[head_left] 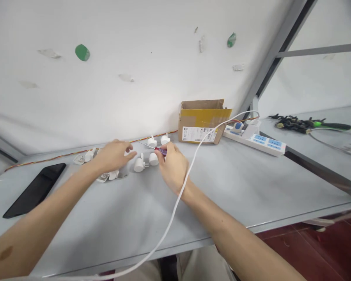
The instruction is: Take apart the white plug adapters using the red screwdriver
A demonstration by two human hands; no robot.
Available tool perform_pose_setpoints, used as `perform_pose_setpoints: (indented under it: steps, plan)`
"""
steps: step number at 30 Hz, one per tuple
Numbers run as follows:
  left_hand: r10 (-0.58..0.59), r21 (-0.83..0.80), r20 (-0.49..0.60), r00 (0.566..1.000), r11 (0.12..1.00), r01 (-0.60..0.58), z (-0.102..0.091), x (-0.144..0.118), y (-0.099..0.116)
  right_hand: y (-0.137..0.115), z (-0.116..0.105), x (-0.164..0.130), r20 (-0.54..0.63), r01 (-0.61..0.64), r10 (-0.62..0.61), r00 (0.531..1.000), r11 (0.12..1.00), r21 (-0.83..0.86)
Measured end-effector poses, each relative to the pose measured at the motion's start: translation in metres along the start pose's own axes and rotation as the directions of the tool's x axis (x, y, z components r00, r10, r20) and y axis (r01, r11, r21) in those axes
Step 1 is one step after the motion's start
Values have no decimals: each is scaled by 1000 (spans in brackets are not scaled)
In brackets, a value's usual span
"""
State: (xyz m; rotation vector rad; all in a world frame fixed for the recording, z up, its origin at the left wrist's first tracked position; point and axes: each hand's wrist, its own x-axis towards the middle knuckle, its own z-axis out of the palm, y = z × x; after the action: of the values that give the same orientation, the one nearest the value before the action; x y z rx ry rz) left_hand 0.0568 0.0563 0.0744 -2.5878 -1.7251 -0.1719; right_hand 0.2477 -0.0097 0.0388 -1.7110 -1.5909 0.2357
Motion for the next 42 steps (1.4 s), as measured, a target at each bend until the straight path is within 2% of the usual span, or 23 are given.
perform_pose_setpoints:
  steps: [3,6,8,10,12,15,16,18,21,25,27,31,37,42]
  plan:
    - [93,-10,3,996,996,-93,12,-14,21,3,1,2,0,-5,5,1000,1000,21]
    - [89,-31,-40,995,995,-90,21,-24,29,6,3,3,-1,0,0,1000,998,57]
    - [83,-135,-86,993,986,-94,24,-29,29,8,5,4,-13,11,-10,1000,994,113]
    - [27,-317,-173,985,945,-81,25,-35,26,10,6,6,-44,42,-34,998,979,198]
    - [-111,-568,-239,965,822,-46,25,-42,22,11,6,6,-80,98,-78,994,951,293]
    - [-317,-871,-204,926,490,-24,27,-50,15,8,3,3,-100,194,-169,981,905,380]
    - [-357,-920,-194,914,389,-43,27,-51,12,6,2,1,-95,221,-200,975,896,384]
    - [-392,-964,-199,898,242,-108,28,-54,8,3,1,-3,-76,269,-259,963,892,365]
    - [-354,-979,-194,915,125,-159,28,-57,4,0,2,-8,-43,309,-313,949,889,338]
    - [-287,-984,-163,944,117,-135,29,-60,3,1,5,-9,-45,339,-343,938,886,318]
    - [-269,-986,-161,950,84,-144,29,-61,3,2,5,-9,-58,356,-356,933,884,304]
    - [-320,-989,-144,936,10,-149,26,-61,7,2,5,-9,-60,376,-376,925,875,304]
    - [-354,-993,-112,929,70,-93,25,-63,9,1,6,-10,-53,357,-357,933,887,292]
    - [-368,-995,-99,925,31,-94,25,-64,7,3,7,-9,-56,349,-349,936,885,307]
